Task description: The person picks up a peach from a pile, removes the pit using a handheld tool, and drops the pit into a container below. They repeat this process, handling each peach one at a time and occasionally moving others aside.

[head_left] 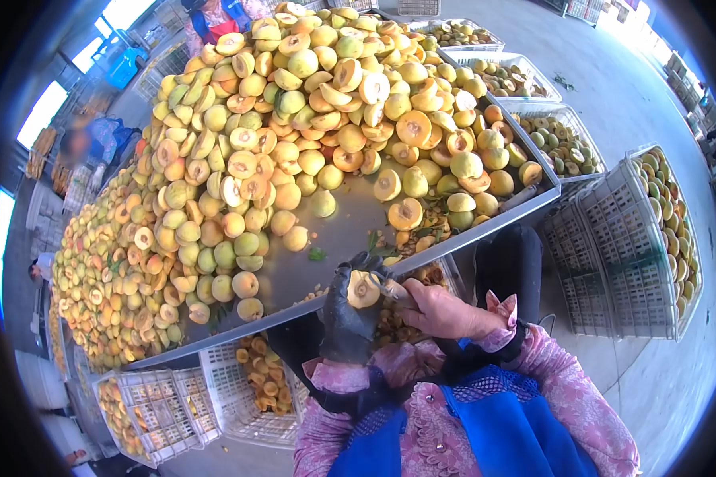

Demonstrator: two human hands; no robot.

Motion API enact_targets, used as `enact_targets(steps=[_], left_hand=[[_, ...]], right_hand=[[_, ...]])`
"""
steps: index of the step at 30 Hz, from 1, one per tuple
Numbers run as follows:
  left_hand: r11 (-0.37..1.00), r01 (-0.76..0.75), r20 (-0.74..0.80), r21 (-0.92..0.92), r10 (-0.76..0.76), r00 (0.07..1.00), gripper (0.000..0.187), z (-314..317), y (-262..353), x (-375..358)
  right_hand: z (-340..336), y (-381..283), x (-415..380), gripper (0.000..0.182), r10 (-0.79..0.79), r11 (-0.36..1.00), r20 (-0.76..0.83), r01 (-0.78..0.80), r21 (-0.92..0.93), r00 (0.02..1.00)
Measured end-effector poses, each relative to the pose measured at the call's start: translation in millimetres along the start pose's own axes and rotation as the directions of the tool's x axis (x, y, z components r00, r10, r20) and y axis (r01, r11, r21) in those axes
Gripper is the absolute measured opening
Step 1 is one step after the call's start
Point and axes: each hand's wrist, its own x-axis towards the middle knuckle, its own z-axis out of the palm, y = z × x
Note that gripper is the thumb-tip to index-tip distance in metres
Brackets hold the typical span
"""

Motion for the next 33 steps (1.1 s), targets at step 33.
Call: enact_targets(steps=[33], left_hand=[[0.468, -0.3, 0.214, 0.831, 0.229, 0.95, 0.027, -4, -4, -27]], right_hand=[[14, 7, 10, 0.024, 0.111, 0.993, 0.373, -0.086, -0.083, 0.921]])
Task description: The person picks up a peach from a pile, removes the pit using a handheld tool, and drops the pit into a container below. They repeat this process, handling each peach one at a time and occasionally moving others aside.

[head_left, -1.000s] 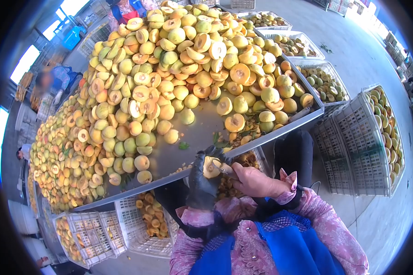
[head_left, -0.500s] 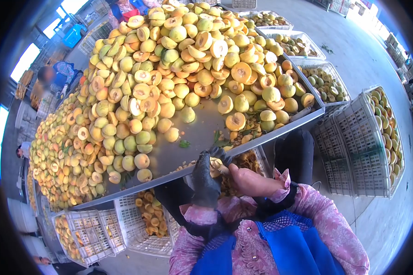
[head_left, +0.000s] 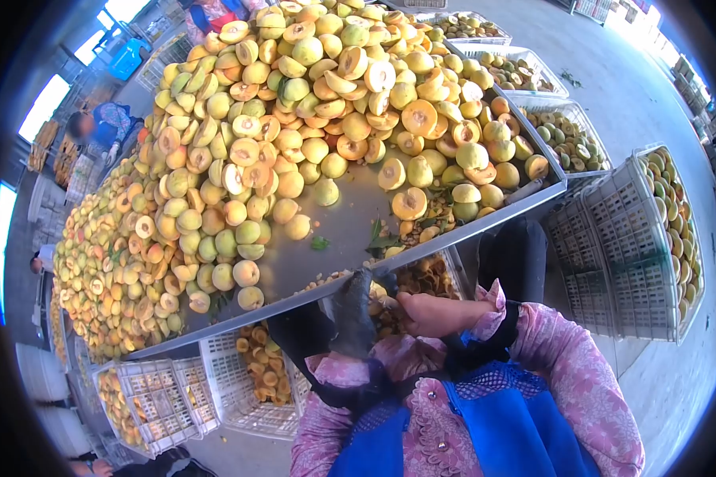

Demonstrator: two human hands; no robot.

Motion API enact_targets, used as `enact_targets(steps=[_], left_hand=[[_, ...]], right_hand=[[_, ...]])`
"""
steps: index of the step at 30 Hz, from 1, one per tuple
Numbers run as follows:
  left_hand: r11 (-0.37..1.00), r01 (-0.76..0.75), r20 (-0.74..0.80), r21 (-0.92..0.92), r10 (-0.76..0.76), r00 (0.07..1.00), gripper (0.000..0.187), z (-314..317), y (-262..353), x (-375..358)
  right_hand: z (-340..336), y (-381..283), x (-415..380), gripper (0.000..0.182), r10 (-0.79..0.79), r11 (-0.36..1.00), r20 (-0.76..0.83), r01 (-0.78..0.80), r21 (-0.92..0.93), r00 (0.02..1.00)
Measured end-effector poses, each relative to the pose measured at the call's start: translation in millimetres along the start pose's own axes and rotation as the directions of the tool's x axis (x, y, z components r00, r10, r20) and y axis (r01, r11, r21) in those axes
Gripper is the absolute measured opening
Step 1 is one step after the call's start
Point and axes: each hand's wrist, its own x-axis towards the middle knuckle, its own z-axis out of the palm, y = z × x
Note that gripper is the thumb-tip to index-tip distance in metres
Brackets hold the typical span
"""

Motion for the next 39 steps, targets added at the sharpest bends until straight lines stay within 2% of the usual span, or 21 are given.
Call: enact_targets(steps=[6, 8, 9, 11, 13, 15, 16, 17, 19, 22, 25, 26, 27, 29, 30, 31, 32, 34, 36, 38, 39], left_hand=[[0.961, 0.123, -0.07, -0.25, -0.144, 0.987, 0.036, 4, -18, -3], [0.996, -0.004, -0.059, -0.092, -0.001, 0.998, 0.035, 4, -26, -4], [0.866, -0.29, -0.054, 0.407, 0.339, 0.939, 0.027, -25, -118, 9], [0.97, -0.079, -0.323, 0.231, 0.153, 0.934, 0.021, -9, -90, 6], [0.887, -0.03, -0.211, 0.461, 0.142, 0.967, 0.022, -10, -30, -3], [0.988, 0.07, -0.226, -0.139, -0.101, 0.969, 0.024, 3, -13, -6], [0.99, 0.05, -0.252, -0.128, -0.082, 0.964, 0.024, 2, -15, -6], [0.977, 0.036, -0.199, -0.212, -0.079, 0.977, 0.024, 0, -18, -6], [0.962, -0.012, -0.196, -0.273, -0.044, 0.98, 0.03, 1, -21, -3], [0.807, 0.093, -0.153, -0.583, -0.222, 0.963, 0.029, 6, 5, -6], [0.75, 0.122, -0.187, -0.65, -0.313, 0.931, 0.027, 2, -4, -12], [0.93, -0.116, -0.363, -0.349, -0.02, 0.932, 0.02, 2, -4, -11], [0.937, -0.349, -0.428, 0.009, 0.319, 0.846, 0.014, -1, -1, -8], [0.746, -0.228, -0.313, 0.625, 0.508, 0.803, 0.018, -36, 38, -27], [0.668, -0.173, -0.325, 0.724, 0.551, 0.769, 0.023, -75, -9, -29], [0.636, -0.235, -0.309, 0.735, 0.623, 0.718, 0.025, -100, -8, -33], [0.943, -0.314, -0.592, 0.105, 0.313, 0.743, 0.029, -134, -30, -37], [0.661, 0.186, -0.557, 0.727, 0.409, 0.723, 0.031, -178, -17, -53], [0.204, 0.235, -0.311, 0.95, 0.621, 0.72, 0.029, -192, -5, -51], [0.369, 0.201, -0.397, 0.907, 0.597, 0.697, 0.031, -164, 9, -23], [0.674, 0.06, -0.446, 0.736, 0.415, 0.793, 0.031, -149, 15, -3]], right_hand=[[7, 2, 2, 0.026, 0.059, 0.993, 0.049, -0.053, -0.103, 0.997], [8, 11, 5, 0.027, 0.026, 0.988, 0.09, -0.011, -0.155, 0.996], [11, 23, 9, 0.028, -0.151, 0.957, 0.149, 0.182, -0.226, 0.977], [8, 7, 7, 0.036, 0.033, 0.997, 0.08, -0.028, -0.068, 0.996], [15, 37, 21, 0.037, -0.066, 0.996, 0.211, 0.077, -0.047, 0.975], [18, 47, 18, 0.029, -0.012, 0.997, 0.122, 0.022, -0.075, 0.992], [10, 32, 16, 0.029, -0.04, 0.995, 0.131, 0.052, -0.086, 0.991], [1, 13, 10, 0.022, 0.069, 0.983, 0.258, -0.11, 0.147, 0.964], [2, 3, 4, 0.005, 0.049, 0.683, 0.467, -0.37, 0.629, 0.883], [11, 19, 2, 0.006, -0.066, 0.508, 0.492, -0.395, 0.766, 0.868], [13, 22, -5, 0.008, -0.203, 0.385, 0.459, -0.36, 0.85, 0.865], [12, 24, -8, 0.01, -0.259, 0.36, 0.446, -0.343, 0.867, 0.856], [10, 25, -11, 0.01, -0.236, 0.348, 0.418, -0.325, 0.88, 0.877], [7, 32, -14, 0.025, -0.281, 0.367, 0.289, -0.176, 0.913, 0.915], [8, 48, -4, 0.024, -0.137, 0.623, 0.306, -0.159, 0.766, 0.942], [33, 100, 16, 0.028, -0.071, 0.948, 0.261, -0.015, 0.317, 0.963], [56, 143, 23, 0.033, -0.026, 0.965, 0.192, 0.075, -0.251, 0.981], [40, 113, 6, 0.037, 0.066, 0.98, 0.198, -0.026, -0.197, 0.978], [22, 81, 1, 0.042, 0.146, 0.984, 0.218, -0.118, -0.137, 0.965], [12, 68, 1, 0.039, 0.315, 0.947, 0.186, -0.295, -0.127, 0.931], [14, 72, 1, 0.039, 0.323, 0.945, 0.179, -0.306, -0.117, 0.929]])
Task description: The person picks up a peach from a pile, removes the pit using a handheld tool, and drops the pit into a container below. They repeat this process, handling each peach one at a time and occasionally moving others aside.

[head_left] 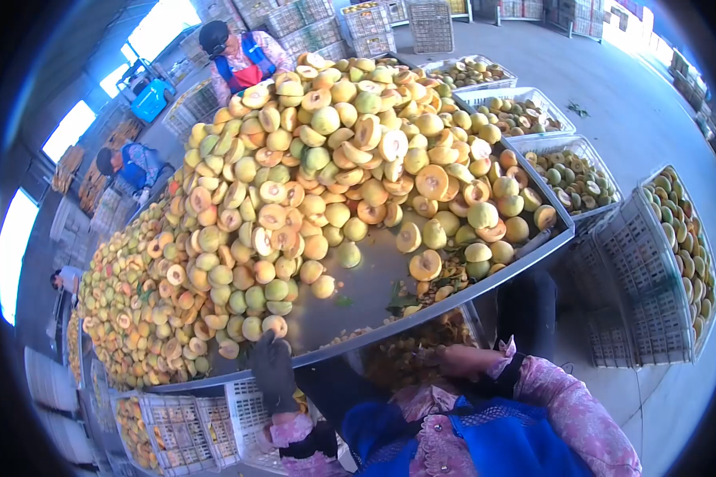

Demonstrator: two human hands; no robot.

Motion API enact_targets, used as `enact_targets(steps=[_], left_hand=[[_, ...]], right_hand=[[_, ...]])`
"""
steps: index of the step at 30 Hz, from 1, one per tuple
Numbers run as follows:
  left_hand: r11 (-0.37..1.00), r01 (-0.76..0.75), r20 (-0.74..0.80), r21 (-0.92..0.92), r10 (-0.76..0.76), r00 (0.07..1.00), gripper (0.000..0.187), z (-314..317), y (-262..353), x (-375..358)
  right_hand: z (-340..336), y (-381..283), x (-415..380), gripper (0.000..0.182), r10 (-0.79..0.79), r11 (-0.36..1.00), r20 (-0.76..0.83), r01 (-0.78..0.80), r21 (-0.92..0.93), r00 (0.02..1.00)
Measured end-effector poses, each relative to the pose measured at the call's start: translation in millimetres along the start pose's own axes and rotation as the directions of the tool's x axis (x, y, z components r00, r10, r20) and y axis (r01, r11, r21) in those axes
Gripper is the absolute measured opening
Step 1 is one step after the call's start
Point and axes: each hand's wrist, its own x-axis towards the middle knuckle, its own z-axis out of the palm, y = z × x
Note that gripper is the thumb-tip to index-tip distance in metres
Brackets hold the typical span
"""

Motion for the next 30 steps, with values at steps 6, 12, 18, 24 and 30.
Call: enact_targets(steps=[6, 12, 18, 24, 30], left_hand=[[0.842, 0.096, 0.44, -0.53, 0.176, 0.881, 0.035, 165, 88, 71], [0.995, -0.016, 0.631, 0.094, -0.047, 0.775, 0.051, 249, 162, 79], [0.866, 0.173, 0.462, -0.469, 0.075, 0.884, 0.05, 279, 110, 55], [0.55, 0.46, 0.592, -0.697, 0.08, 0.802, 0.043, 197, 129, 46], [0.558, 0.571, 0.75, -0.601, 0.148, 0.645, 0.041, 115, 154, 8]], right_hand=[[-4, 6, -16, 0.029, 0.074, 0.985, -0.01, -0.072, 0.154, 0.997], [-2, 40, -19, 0.027, -0.027, 0.976, -0.191, 0.067, 0.205, 0.981], [-8, 39, -25, 0.027, -0.125, 0.962, -0.29, 0.187, 0.198, 0.949], [-45, 16, -56, 0.029, -0.155, 0.906, -0.461, 0.311, 0.287, 0.874], [-61, -10, -41, 0.034, -0.235, 0.772, -0.661, 0.55, 0.319, 0.713]])
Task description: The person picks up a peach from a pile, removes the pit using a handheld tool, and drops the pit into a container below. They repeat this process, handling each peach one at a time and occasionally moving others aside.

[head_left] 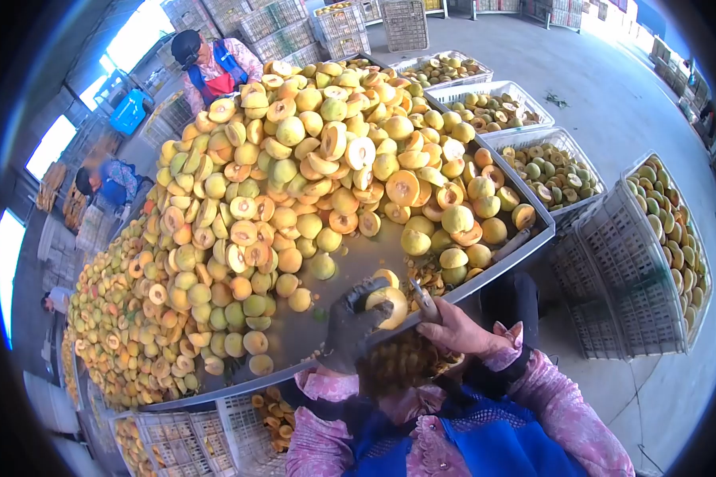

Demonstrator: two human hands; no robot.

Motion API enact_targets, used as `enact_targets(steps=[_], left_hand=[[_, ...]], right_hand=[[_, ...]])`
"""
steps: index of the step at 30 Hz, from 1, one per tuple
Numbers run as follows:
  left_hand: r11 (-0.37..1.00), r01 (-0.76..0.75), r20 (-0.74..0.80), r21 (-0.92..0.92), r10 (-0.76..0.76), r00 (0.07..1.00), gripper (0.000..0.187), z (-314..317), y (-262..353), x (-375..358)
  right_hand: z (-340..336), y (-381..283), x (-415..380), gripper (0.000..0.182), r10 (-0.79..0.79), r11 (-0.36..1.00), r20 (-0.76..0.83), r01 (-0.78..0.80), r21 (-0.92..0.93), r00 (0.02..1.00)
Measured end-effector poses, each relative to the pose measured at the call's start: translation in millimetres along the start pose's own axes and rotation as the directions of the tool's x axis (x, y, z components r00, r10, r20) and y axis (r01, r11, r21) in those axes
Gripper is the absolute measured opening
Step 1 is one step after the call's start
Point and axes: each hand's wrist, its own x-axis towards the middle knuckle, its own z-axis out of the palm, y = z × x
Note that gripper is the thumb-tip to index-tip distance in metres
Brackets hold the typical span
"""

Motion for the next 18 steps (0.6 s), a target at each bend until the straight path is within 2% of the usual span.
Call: enact_targets(steps=[2, 3, 5, 6, 7, 9, 11, 12, 13, 14, 15, 17, 18], left_hand=[[0.995, -0.03, 0.077, 0.093, 0.023, 0.997, 0.042, 5, -8, -11], [0.995, -0.032, 0.077, 0.091, 0.025, 0.997, 0.042, 7, -15, -14], [0.964, -0.118, -0.018, -0.239, 0.117, 0.993, 0.039, 16, -25, -20], [0.943, -0.177, 0.011, -0.281, 0.187, 0.982, 0.039, 16, -36, -19], [0.942, -0.179, 0.009, -0.284, 0.189, 0.982, 0.039, 18, -43, -22], [0.856, -0.146, -0.031, -0.496, 0.151, 0.988, 0.043, 26, -40, -29], [0.813, -0.14, -0.074, -0.566, 0.12, 0.99, 0.044, 23, -39, -31], [0.765, -0.064, -0.049, -0.641, 0.043, 0.998, 0.045, 16, -44, -29], [0.706, 0.01, -0.016, -0.708, -0.03, 0.999, 0.045, 10, -47, -28], [0.705, 0.007, -0.018, -0.709, -0.027, 0.999, 0.045, 9, -43, -29], [0.677, 0.018, -0.007, -0.736, -0.035, 0.999, 0.046, 8, -40, -31], [0.616, 0.047, 0.018, -0.786, -0.053, 0.998, 0.049, 8, -35, -35], [0.613, 0.048, 0.018, -0.788, -0.054, 0.998, 0.049, 5, -39, -35]], right_hand=[[12, -19, 6, 0.028, 0.083, 0.928, 0.056, -0.098, 0.36, 0.995], [18, -20, 7, 0.028, 0.083, 0.929, 0.056, -0.098, 0.358, 0.995], [30, -19, 10, 0.029, 0.169, 0.766, 0.06, -0.17, 0.62, 0.984], [38, -19, 9, 0.026, 0.207, 0.725, 0.066, -0.199, 0.66, 0.976], [45, -15, 8, 0.026, 0.207, 0.727, 0.068, -0.2, 0.657, 0.976], [55, -12, 7, 0.025, 0.218, 0.699, 0.088, -0.218, 0.681, 0.972], [47, -13, 2, 0.021, 0.164, 0.723, 0.133, -0.211, 0.658, 0.977], [45, -15, 0, 0.022, 0.095, 0.877, 0.021, -0.094, 0.47, 0.995], [43, -18, -2, 0.024, -0.003, 0.97, -0.073, 0.02, 0.243, 0.997], [39, -22, -4, 0.026, -0.148, 0.989, -0.117, 0.145, -0.04, 0.982], [38, -24, -8, 0.026, -0.148, 0.989, -0.114, 0.145, -0.041, 0.982], [37, -27, -14, 0.027, -0.144, 0.925, 0.029, 0.145, -0.352, 0.989], [38, -28, -16, 0.027, -0.142, 0.925, 0.03, 0.143, -0.353, 0.989]])
